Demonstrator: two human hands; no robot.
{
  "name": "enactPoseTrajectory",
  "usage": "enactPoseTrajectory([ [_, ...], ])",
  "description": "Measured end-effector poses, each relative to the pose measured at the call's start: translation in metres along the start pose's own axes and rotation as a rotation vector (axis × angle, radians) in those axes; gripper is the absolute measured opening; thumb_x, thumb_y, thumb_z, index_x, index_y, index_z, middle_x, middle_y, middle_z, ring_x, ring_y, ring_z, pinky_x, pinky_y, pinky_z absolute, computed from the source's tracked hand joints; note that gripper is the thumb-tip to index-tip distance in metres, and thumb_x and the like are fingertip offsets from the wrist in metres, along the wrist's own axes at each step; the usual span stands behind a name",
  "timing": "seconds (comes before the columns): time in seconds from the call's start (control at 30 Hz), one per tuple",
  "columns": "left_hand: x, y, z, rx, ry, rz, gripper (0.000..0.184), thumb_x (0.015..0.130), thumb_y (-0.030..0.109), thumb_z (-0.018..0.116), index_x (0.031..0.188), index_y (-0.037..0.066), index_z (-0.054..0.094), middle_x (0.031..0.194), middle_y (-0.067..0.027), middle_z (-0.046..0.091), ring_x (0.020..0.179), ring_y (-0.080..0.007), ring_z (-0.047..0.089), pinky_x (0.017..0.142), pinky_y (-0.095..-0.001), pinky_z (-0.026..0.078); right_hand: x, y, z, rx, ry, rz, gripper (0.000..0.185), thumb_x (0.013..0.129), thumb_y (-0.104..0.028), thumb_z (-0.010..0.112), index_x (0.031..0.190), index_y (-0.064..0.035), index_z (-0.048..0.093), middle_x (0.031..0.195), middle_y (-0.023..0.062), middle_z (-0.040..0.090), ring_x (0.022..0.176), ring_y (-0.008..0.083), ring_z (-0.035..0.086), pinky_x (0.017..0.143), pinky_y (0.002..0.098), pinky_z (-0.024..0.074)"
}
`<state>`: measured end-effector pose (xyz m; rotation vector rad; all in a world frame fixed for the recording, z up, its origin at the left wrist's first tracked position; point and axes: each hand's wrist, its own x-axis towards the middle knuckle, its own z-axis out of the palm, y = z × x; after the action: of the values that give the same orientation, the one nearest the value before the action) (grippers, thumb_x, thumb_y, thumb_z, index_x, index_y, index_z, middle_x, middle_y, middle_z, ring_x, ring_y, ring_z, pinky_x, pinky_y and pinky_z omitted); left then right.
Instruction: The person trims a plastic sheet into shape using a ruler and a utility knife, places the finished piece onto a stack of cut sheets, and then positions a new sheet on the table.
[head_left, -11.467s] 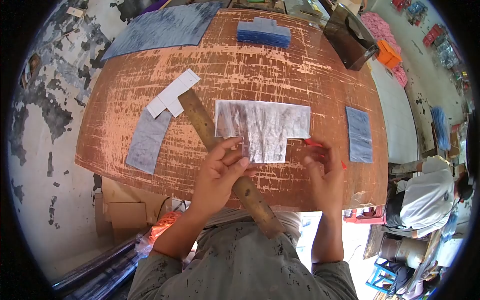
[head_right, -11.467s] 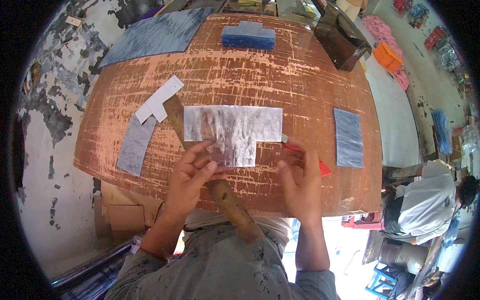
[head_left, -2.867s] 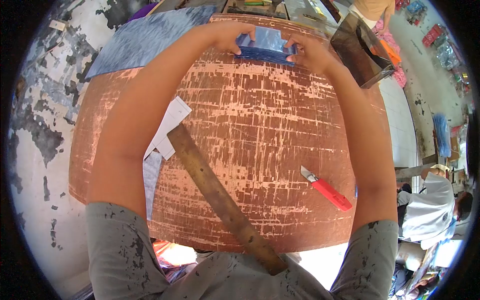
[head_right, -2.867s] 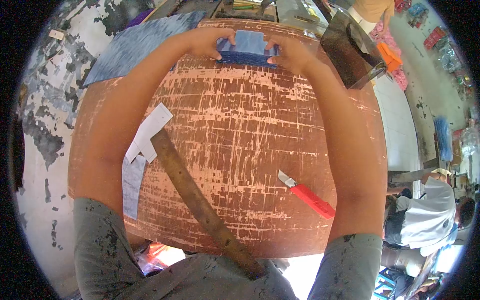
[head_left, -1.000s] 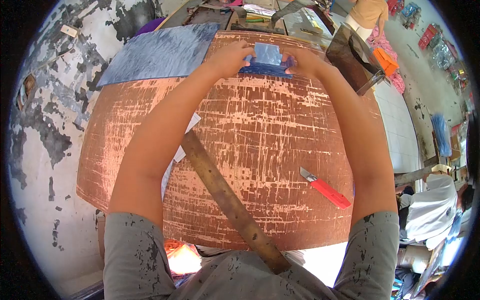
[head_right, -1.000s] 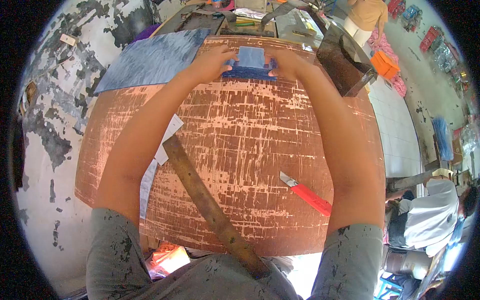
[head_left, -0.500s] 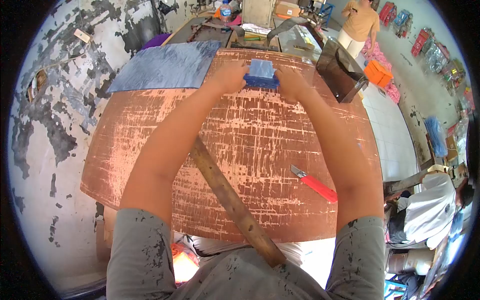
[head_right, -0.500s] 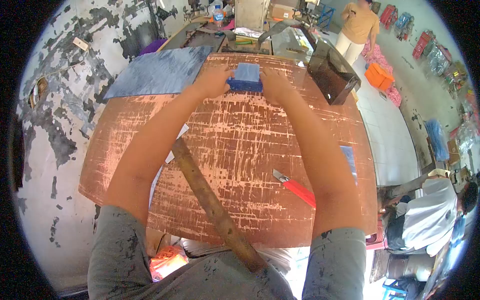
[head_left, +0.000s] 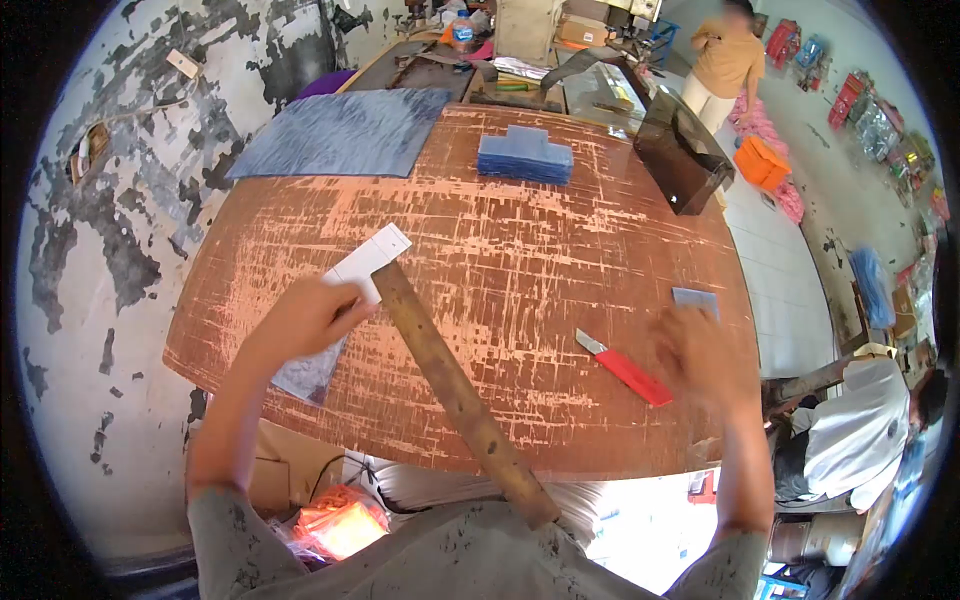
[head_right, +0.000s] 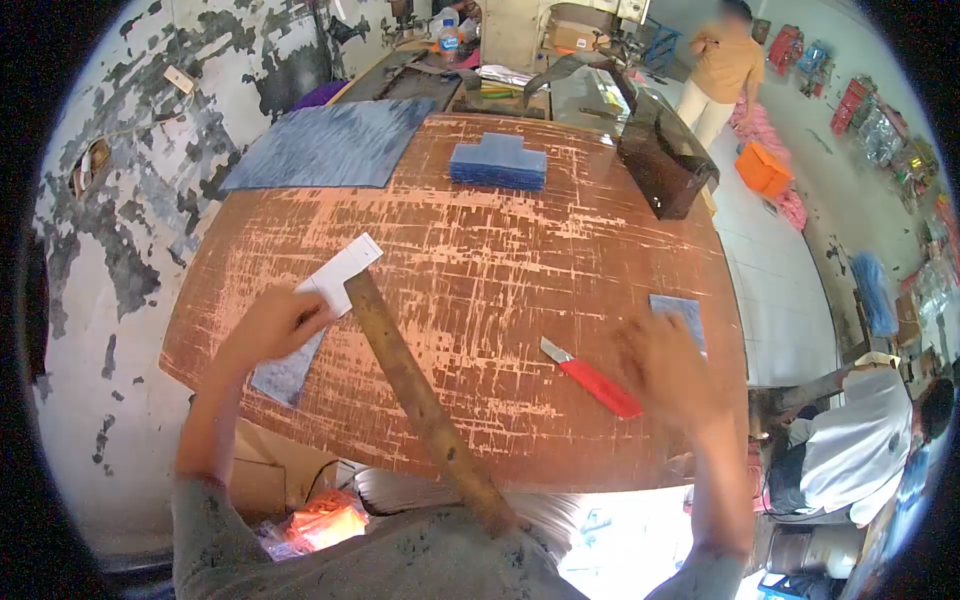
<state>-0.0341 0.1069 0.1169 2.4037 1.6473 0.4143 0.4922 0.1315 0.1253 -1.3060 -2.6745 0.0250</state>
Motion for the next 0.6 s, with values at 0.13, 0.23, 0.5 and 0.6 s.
enactPoseTrajectory([
  [0.13,-0.104,0.002,0.018,-0.214,0.077,-0.391,0.021,0.108,0.023,0.067,0.102,0.004,0.073,0.072,-0.0123,0.064,0.061,-0.0243,0.058,0.061,-0.0372,0.046,-0.075,-0.033,0.019,0.196,-0.128,0.129,0.02,0.089,-0.005,0.073,0.109,-0.0032,0.075,0.113,0.0151,0.072,0.116,0.0387,0.065,0.106,0.0505,0.0458],
  [0.23,-0.133,-0.007,0.059,-0.338,0.581,-0.603,0.017,0.109,0.015,0.064,0.105,0.001,0.072,0.081,-0.0073,0.068,0.07,-0.0149,0.058,0.067,-0.0333,0.047,-0.098,-0.051,0.057,0.412,0.251,0.291,0.019,0.089,-0.003,0.074,0.107,-0.0036,0.074,0.105,0.0132,0.073,0.111,0.0382,0.068,0.102,0.0487,0.0454],
  [0.5,-0.167,-0.028,0.089,-0.378,0.698,-0.779,0.033,0.103,0.018,0.076,0.131,0.002,0.069,0.134,-0.0133,0.067,0.118,-0.0221,0.063,0.1,-0.0348,0.051,-0.103,-0.07,0.096,0.212,0.439,0.432,0.026,0.095,-0.005,0.074,0.12,-0.0012,0.071,0.131,0.0179,0.066,0.128,0.0392,0.06,0.109,0.0496,0.0435],
  [0.6,-0.14,-0.01,0.078,0.016,0.592,-0.588,0.049,0.096,0.023,0.081,0.139,0.004,0.068,0.152,-0.0183,0.057,0.138,-0.0335,0.057,0.114,-0.043,0.047,-0.099,-0.069,0.094,0.251,0.369,0.481,0.046,0.092,-0.008,0.076,0.137,-0.004,0.066,0.152,0.0199,0.059,0.141,0.0406,0.054,0.116,0.0551,0.0382],
])
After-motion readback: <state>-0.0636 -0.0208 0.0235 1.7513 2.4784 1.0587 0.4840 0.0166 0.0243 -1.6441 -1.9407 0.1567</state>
